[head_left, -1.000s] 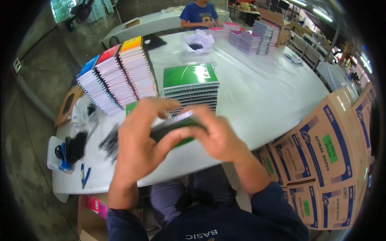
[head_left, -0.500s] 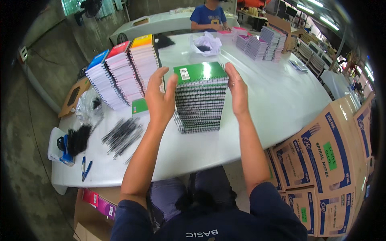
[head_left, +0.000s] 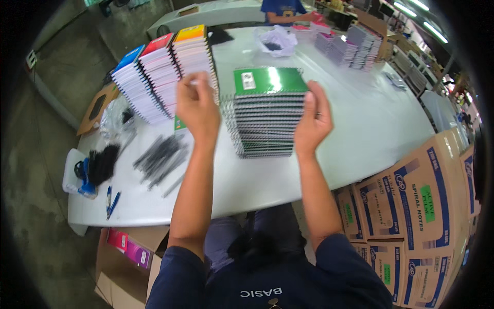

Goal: The person threads a metal spiral spine through the pre-punched holes of a stack of notebook paper and covers by hand, then crimps the ends of the wire.

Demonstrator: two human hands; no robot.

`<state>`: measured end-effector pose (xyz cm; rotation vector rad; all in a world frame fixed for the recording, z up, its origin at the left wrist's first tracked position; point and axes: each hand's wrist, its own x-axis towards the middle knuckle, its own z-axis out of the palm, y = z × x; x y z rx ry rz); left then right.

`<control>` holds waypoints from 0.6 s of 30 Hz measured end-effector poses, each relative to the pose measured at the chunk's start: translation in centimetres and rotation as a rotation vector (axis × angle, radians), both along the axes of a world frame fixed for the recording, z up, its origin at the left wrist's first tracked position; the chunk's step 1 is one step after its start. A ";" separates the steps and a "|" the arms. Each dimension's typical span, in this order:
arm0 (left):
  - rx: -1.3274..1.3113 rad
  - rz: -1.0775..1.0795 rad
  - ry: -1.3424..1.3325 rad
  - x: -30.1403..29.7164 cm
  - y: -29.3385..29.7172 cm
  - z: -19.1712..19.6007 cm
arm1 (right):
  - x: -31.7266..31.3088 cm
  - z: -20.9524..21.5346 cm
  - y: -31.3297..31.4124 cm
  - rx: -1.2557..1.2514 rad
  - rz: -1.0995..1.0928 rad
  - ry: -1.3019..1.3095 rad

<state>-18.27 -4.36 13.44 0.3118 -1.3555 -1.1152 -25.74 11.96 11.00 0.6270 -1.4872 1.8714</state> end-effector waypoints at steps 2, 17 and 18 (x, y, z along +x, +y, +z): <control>-0.165 0.141 -0.284 0.7 -5.0 -1.5 | 0.7 -0.4 1.9 -0.003 -0.030 0.095; -0.937 0.277 -0.971 14.4 -1.5 -10.0 | 9.4 -9.1 -0.7 -0.409 1.646 -1.503; -0.994 0.220 -1.077 16.3 0.5 -11.1 | 9.7 -9.1 -1.3 -0.301 1.593 -1.426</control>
